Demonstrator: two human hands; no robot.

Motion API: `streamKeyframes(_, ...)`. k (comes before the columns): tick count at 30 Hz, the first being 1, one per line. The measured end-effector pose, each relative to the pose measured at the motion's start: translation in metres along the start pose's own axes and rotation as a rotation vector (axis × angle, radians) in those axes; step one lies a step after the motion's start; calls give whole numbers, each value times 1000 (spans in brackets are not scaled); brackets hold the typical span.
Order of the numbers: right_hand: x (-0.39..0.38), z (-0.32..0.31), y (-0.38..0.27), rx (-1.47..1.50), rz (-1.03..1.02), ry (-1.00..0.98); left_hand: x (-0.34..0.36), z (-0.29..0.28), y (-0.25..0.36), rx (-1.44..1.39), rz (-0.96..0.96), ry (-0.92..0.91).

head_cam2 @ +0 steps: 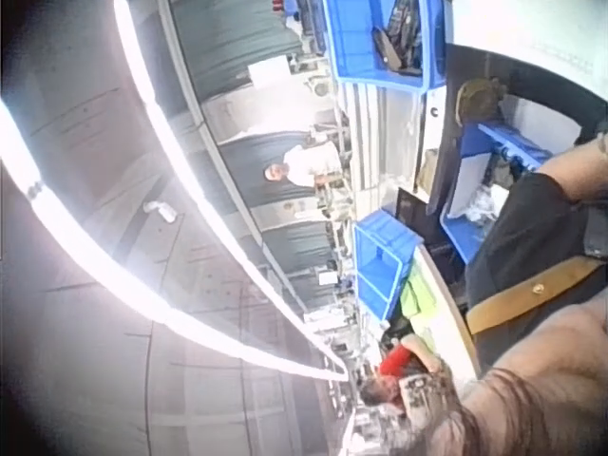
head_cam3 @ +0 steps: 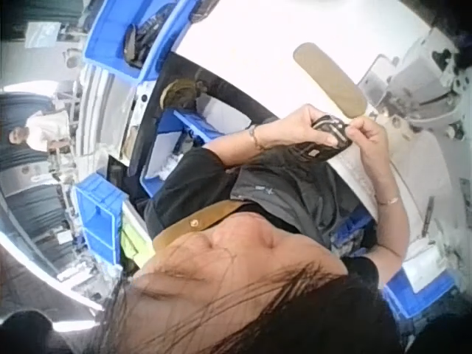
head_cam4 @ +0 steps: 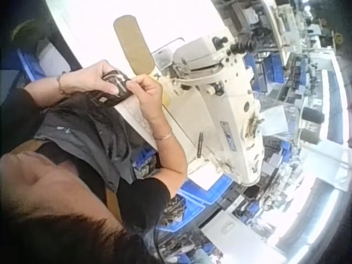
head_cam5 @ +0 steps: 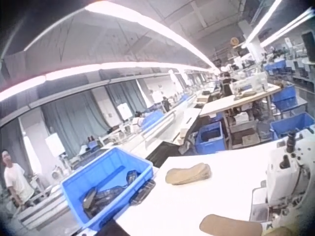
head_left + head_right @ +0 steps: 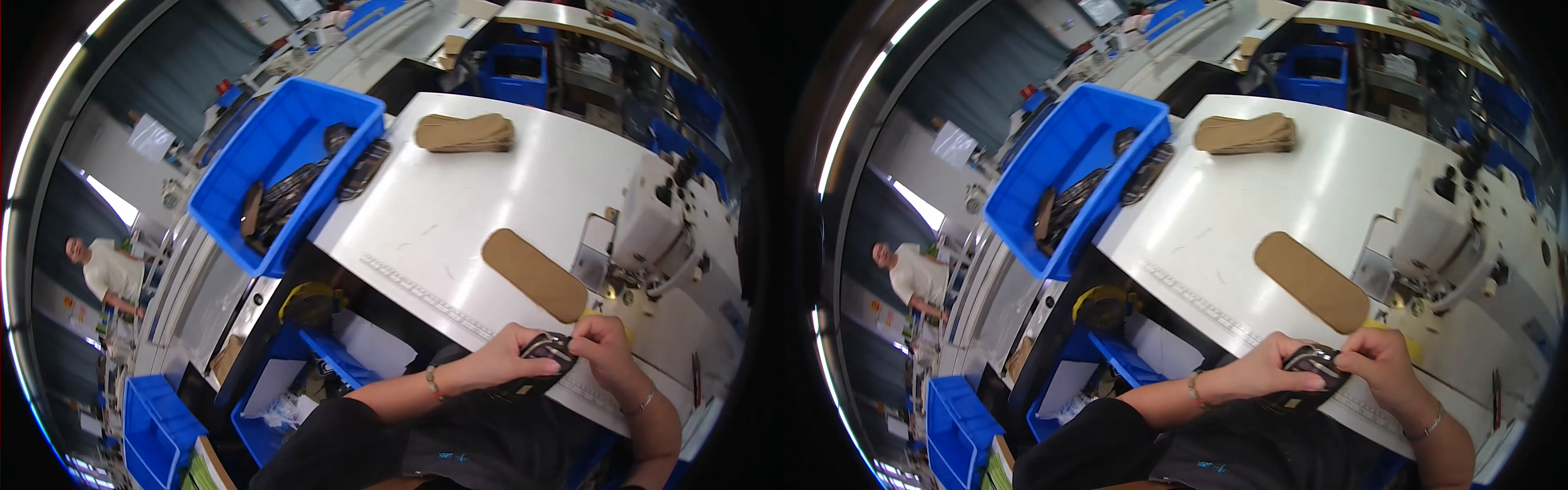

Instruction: Sewing the upper part of shoes using an industrial sewing machine.

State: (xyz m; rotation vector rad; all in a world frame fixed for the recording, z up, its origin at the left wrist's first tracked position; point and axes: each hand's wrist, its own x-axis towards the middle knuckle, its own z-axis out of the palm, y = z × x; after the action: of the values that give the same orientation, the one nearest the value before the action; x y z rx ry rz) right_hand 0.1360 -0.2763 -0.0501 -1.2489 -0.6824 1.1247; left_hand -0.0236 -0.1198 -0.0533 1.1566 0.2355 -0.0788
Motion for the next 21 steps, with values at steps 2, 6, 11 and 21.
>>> streamKeyframes(2,5,3,9,45,4,23,-3,-1,-10,51,83,65)
streamKeyframes(6,-7,-8,17,144,-10,-4,6,8,-7,-20,211,-1)
streamKeyframes(11,-2,-11,24,150,2,-36,15,5,-17,-134,235,-28)
streamKeyframes(21,-4,-28,18,126,91,-130,27,-1,-28,-247,211,-144)
